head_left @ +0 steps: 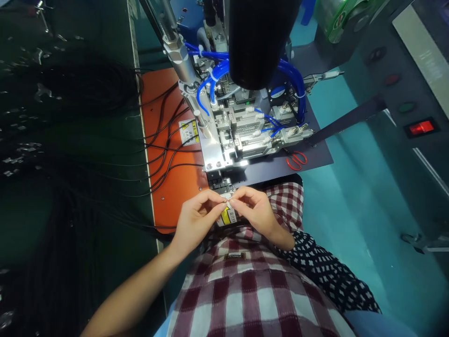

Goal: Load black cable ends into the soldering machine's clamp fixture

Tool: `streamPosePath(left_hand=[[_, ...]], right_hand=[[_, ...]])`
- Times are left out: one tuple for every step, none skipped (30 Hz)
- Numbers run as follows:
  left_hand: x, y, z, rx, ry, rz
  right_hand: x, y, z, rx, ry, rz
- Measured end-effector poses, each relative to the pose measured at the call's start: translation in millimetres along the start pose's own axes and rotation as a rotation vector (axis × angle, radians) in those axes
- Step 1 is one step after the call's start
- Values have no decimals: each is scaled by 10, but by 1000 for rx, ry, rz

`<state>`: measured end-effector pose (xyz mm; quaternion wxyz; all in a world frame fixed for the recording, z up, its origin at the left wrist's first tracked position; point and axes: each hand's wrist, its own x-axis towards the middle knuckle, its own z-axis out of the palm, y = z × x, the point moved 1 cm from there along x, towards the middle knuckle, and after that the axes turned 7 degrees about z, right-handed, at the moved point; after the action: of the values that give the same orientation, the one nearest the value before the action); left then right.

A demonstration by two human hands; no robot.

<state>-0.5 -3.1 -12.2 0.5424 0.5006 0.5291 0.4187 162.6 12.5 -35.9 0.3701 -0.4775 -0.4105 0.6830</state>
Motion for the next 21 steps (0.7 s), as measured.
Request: streamPosePath(left_hand=[[-7, 2, 2, 19, 2, 26], [-15, 3, 4, 41, 9, 62], [-23, 2, 7, 68, 20, 107], [-32, 0, 10, 102, 34, 156], [-42, -4, 13, 146, 52, 210], [-52, -7, 16, 198, 69, 267], [-61, -11, 18, 254, 85, 324], [-69, -13, 19, 308, 98, 377], [-75, -14, 21, 357, 106, 424], [-79, -13, 22, 397, 110, 465], [-81, -12, 24, 428, 112, 500], [-81, -9, 26, 453, 114, 529], [-80, -6, 27, 477, 118, 556], [-78, -2, 29, 499, 124, 579], [-77, 0, 31, 523, 129, 599], [-78, 1, 32, 547, 132, 616], [-80, -1, 33, 574, 130, 631], [-83, -7, 33, 599, 126, 645], [-89, -17, 32, 623, 119, 659], [-96, -31, 30, 649, 110, 673], [-105, -48, 27, 674, 101, 691]], right_hand=[[-11, -5, 4, -16, 16, -17], [-21, -8, 8, -30, 30, -31], [-31, -10, 11, -43, 41, -42], [-40, -11, 14, -53, 48, -49], [-48, -11, 15, -60, 53, -53], [-54, -11, 15, -64, 55, -55], [-60, -11, 14, -65, 58, -55], [-64, -11, 13, -63, 59, -56], [-68, -12, 12, -60, 61, -55], [-71, -13, 10, -59, 60, -54], [-74, -13, 9, -58, 60, -53], [-76, -13, 8, -58, 61, -52], [-78, -12, 8, -60, 61, -50], [-80, -11, 8, -61, 61, -48], [-81, -9, 8, -60, 61, -45], [-82, -8, 9, -57, 57, -40], [-83, -8, 9, -52, 56, -34], [-83, -11, 9, -48, 59, -31], [-83, -17, 8, -46, 68, -33], [-83, -27, 6, -47, 81, -39], [-82, -38, 6, -52, 93, -44]])
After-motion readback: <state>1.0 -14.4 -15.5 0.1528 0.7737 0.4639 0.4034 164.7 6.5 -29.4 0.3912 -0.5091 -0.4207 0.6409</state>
